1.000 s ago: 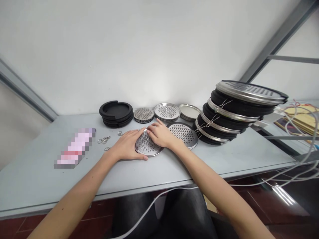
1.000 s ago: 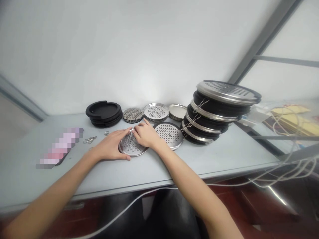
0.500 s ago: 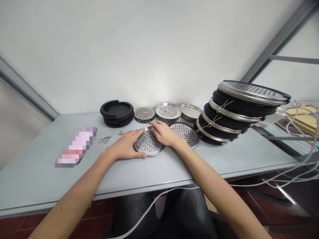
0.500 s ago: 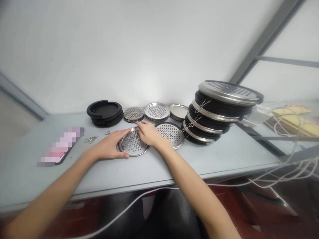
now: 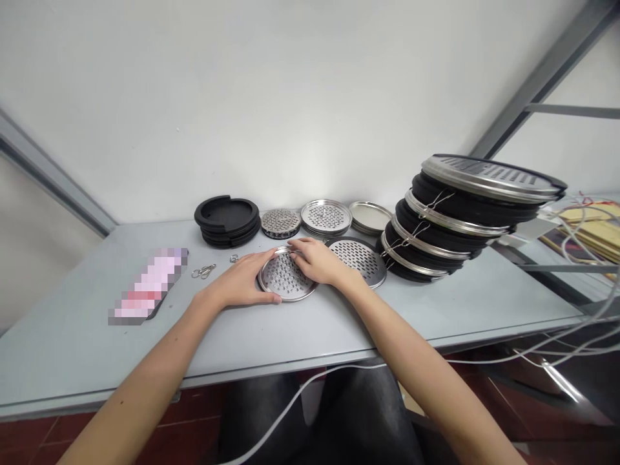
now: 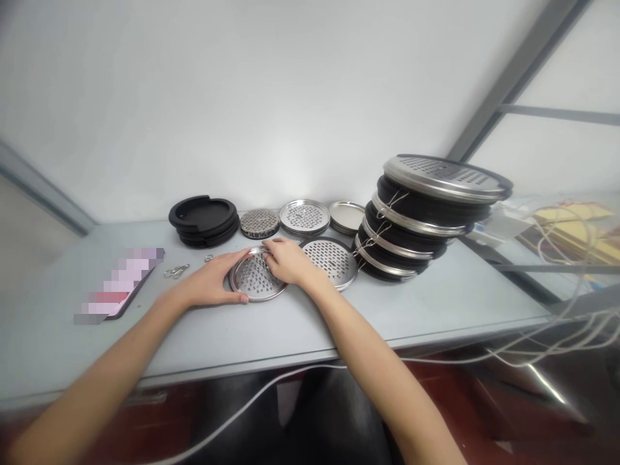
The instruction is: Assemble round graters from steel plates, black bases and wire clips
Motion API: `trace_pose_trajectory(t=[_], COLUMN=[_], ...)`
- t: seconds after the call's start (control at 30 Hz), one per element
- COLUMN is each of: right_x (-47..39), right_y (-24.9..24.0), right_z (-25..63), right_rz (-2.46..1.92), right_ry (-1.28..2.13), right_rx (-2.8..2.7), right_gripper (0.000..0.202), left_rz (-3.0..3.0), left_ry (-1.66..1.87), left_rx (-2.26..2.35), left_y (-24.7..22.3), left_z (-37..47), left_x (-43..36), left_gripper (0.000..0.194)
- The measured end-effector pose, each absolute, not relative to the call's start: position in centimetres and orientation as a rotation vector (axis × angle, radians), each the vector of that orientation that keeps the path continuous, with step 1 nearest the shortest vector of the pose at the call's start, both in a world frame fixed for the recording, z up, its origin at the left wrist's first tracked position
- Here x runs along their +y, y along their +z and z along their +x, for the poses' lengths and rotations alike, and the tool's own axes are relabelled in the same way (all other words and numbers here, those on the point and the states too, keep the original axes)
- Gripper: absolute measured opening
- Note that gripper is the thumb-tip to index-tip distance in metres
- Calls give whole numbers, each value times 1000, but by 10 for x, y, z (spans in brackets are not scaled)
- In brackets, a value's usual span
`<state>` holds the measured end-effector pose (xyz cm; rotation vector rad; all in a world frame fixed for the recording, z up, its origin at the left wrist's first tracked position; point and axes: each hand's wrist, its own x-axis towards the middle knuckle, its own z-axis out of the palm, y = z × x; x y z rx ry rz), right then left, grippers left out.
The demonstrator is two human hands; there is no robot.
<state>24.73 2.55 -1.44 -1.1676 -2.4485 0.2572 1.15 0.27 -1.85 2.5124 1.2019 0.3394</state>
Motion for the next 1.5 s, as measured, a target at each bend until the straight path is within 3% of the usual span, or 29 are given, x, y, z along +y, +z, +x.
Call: trace_pose_trajectory(t=[0.6, 1.13, 1.5], right_x=[33, 60, 60], right_y=[-10, -22, -19], right_z=[269, 304, 305], right_rz=[-1160, -1536, -1607], right_ry=[304, -137, -58], right_rx=[-2314, -1947, -1939], right_gripper=[33, 25, 22], left_rz=[2498, 2495, 2508], left_ry=[361, 367, 362], left_rx=[1232, 1270, 1268], left_y=[-18, -16, -16], left_z=[12, 12, 11], left_x=[0, -2, -2], left_gripper=[100, 92, 91])
